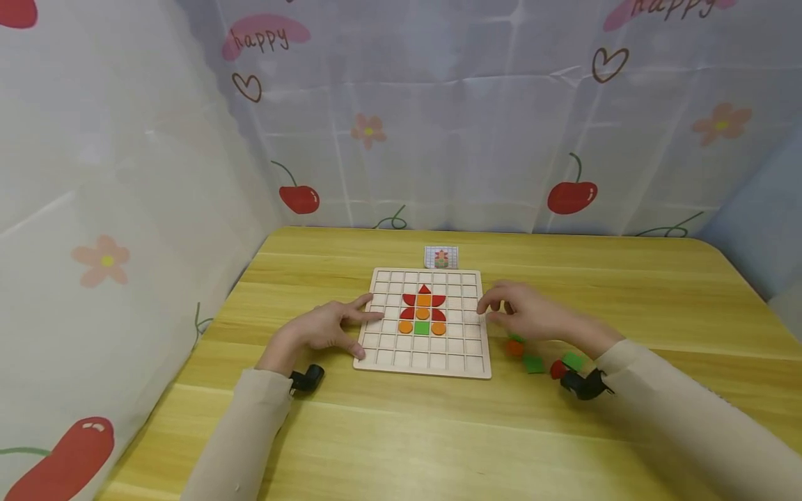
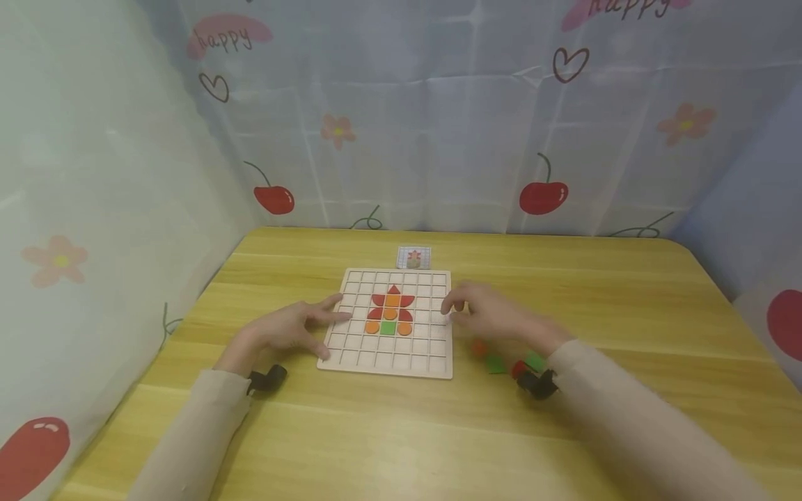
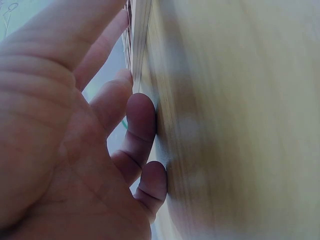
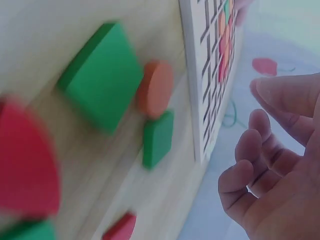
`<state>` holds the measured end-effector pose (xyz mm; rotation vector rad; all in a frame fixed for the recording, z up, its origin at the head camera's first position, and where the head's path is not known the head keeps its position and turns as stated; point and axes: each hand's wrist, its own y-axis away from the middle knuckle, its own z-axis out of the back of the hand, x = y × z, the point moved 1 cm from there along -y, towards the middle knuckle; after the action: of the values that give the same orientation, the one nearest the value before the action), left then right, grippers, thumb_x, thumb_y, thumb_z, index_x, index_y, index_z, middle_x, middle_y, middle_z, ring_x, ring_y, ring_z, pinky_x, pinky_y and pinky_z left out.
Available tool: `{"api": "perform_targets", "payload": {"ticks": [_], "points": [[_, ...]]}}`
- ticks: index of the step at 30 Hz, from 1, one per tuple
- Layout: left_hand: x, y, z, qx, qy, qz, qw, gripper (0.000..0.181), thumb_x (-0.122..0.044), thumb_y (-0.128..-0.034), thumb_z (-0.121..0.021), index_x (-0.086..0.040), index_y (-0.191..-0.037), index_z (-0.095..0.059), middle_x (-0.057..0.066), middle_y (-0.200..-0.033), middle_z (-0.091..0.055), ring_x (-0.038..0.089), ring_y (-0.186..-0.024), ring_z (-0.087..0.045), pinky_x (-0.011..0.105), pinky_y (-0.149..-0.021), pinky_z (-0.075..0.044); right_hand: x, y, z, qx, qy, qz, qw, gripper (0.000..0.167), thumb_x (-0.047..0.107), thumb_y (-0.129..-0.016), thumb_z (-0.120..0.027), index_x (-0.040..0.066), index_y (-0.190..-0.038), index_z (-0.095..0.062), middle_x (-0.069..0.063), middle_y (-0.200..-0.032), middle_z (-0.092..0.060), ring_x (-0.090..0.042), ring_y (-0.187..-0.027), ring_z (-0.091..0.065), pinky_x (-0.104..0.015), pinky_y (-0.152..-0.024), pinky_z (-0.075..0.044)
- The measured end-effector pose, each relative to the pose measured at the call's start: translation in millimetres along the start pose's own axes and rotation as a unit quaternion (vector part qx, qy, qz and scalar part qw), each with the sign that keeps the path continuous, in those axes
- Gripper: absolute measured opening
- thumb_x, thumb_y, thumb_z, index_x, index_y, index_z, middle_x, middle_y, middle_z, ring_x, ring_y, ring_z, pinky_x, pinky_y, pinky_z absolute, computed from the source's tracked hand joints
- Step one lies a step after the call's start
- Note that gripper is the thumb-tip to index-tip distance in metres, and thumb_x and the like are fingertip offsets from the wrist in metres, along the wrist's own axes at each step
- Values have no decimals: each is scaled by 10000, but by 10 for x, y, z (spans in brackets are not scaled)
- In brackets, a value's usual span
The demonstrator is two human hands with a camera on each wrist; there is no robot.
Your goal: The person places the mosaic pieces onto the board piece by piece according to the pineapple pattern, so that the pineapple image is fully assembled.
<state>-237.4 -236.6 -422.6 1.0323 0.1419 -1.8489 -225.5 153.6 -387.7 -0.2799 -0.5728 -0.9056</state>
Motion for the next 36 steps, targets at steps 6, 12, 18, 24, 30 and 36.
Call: {"api": "perform_targets", "payload": {"ticks": [6,12,18,24,30,36], "points": [[0,-4,-4,-12,-37,17,10000,737,-307,-767,-884,-377,-1441,-596,-82,-1733,-183,309,-1613,-120,565,-1279,-155,-123,187,134,-146,119,-43,9998,142,86,-956,-715,91,-1098,-726,-3,-965,-614,-167,-735,-491,-264,-656,-445],[-4,0,-8,13,47,27,10000,734,-309,-768,-882,-378,-1440,-596,-82,-1733,-182,306,-1614,-115,558,-1279,-161,-330,341,210,-170,235,-249,9993,225,116,-939,-747,43,-1150,-712,-60,-1021,-642,-136,-688,-513,-256,-639,-465],[-2,-1,-10,-2,28,46,10000,736,-312,-765,-882,-386,-1438,-596,-87,-1732,-183,301,-1614,-116,560,-1280,-158,-558,480,279,-120,437,-415,9981,288,188,-903,-803,40,-1136,-720,-73,-1061,-674,-140,-823,-588,-288,-724,-530],[7,-3,-11,-13,43,26,10000,738,-308,-764,-884,-387,-1438,-594,-85,-1733,-180,303,-1615,-112,561,-1281,-152,-686,579,291,92,604,-592,9964,277,270,-892,-820,93,-1083,-726,8,-1017,-688,-127,-874,-589,-301,-776,-534],[-2,-1,-5,-12,78,3,10000,744,-302,-764,-884,-378,-1443,-591,-80,-1734,-177,298,-1615,-110,551,-1282,-159,-711,654,292,12,386,-639,9972,253,174,-903,-797,58,-1114,-718,-20,-1028,-687,-135,-893,-609,-307,-768,-541],[-16,7,-7,3,170,20,9999,742,-283,-767,-883,-359,-1445,-594,-75,-1735,-176,300,-1617,-99,550,-1284,-154,-746,713,265,-163,391,-684,9968,262,98,-909,-777,93,-1164,-717,2,-1070,-688,-113,-892,-583,-269,-763,-518]]}}
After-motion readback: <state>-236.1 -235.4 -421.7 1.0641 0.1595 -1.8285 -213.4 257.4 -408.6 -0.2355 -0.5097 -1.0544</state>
